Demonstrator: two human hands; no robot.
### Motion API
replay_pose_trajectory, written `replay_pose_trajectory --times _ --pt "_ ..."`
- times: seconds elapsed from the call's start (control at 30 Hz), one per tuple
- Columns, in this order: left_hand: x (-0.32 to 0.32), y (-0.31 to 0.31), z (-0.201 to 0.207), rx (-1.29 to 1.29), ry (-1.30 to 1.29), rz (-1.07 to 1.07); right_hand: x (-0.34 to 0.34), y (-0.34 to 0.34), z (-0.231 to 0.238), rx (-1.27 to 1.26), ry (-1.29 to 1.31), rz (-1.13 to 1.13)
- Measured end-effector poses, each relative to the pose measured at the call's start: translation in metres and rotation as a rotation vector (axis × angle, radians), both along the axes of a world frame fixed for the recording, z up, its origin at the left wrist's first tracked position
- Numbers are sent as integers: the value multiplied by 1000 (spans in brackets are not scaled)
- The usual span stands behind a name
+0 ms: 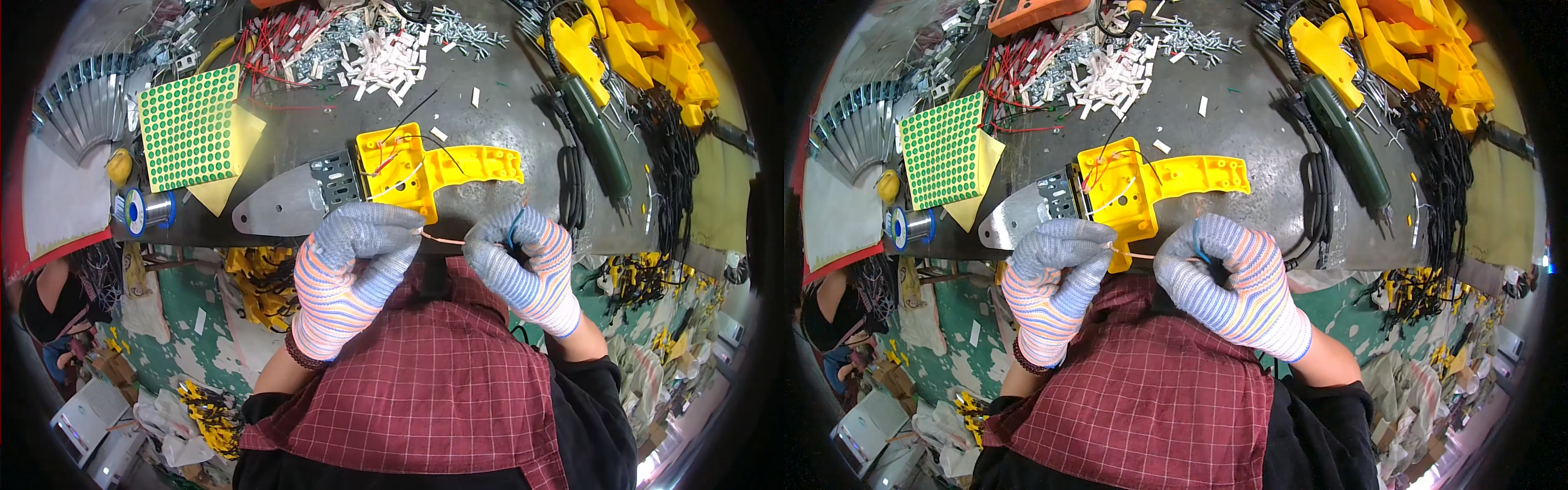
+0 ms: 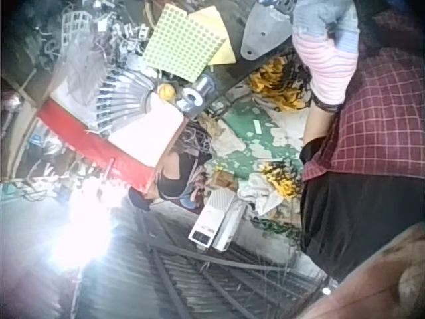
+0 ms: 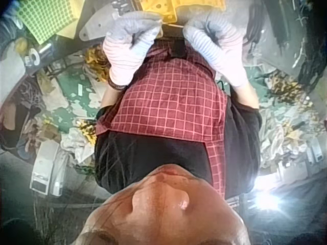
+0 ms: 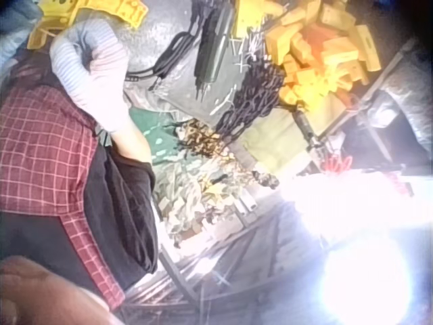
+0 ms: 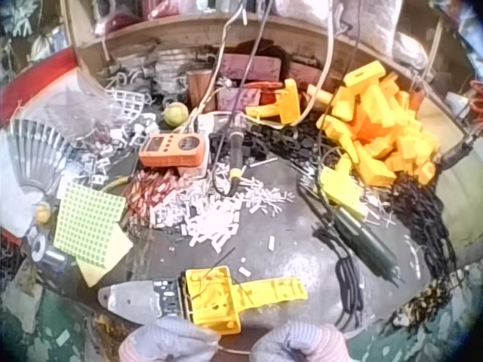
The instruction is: Assembling and soldering components into a yellow plastic housing for a small electronic device.
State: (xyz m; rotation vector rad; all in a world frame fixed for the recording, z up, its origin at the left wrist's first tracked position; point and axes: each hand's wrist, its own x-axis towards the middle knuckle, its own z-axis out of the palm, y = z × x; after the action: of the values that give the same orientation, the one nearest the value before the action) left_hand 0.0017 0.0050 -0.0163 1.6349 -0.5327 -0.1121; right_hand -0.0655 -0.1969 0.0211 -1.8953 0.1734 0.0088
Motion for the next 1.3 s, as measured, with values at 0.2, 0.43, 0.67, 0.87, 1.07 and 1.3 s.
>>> replay_pose_trajectory --times 0.2,0.43,0.67,0.87,1.07,1.3 --pt "11 3 10 255 -345 -192 14 8 4 -138 -48 156" --pt "19 -6 19 437 -675 -307 6 7 0 -35 -22 244" --pt "9 6 18 82 88 -128 -3 0 -2 123 35 152" --pt "-2 -3 22 -80 390 -108 12 4 24 1 88 240" --pt "-2 -2 9 103 -98 -54 -6 -5 12 -104 155 156" --pt "-2 15 3 48 -36 76 1 5 3 -329 49 139"
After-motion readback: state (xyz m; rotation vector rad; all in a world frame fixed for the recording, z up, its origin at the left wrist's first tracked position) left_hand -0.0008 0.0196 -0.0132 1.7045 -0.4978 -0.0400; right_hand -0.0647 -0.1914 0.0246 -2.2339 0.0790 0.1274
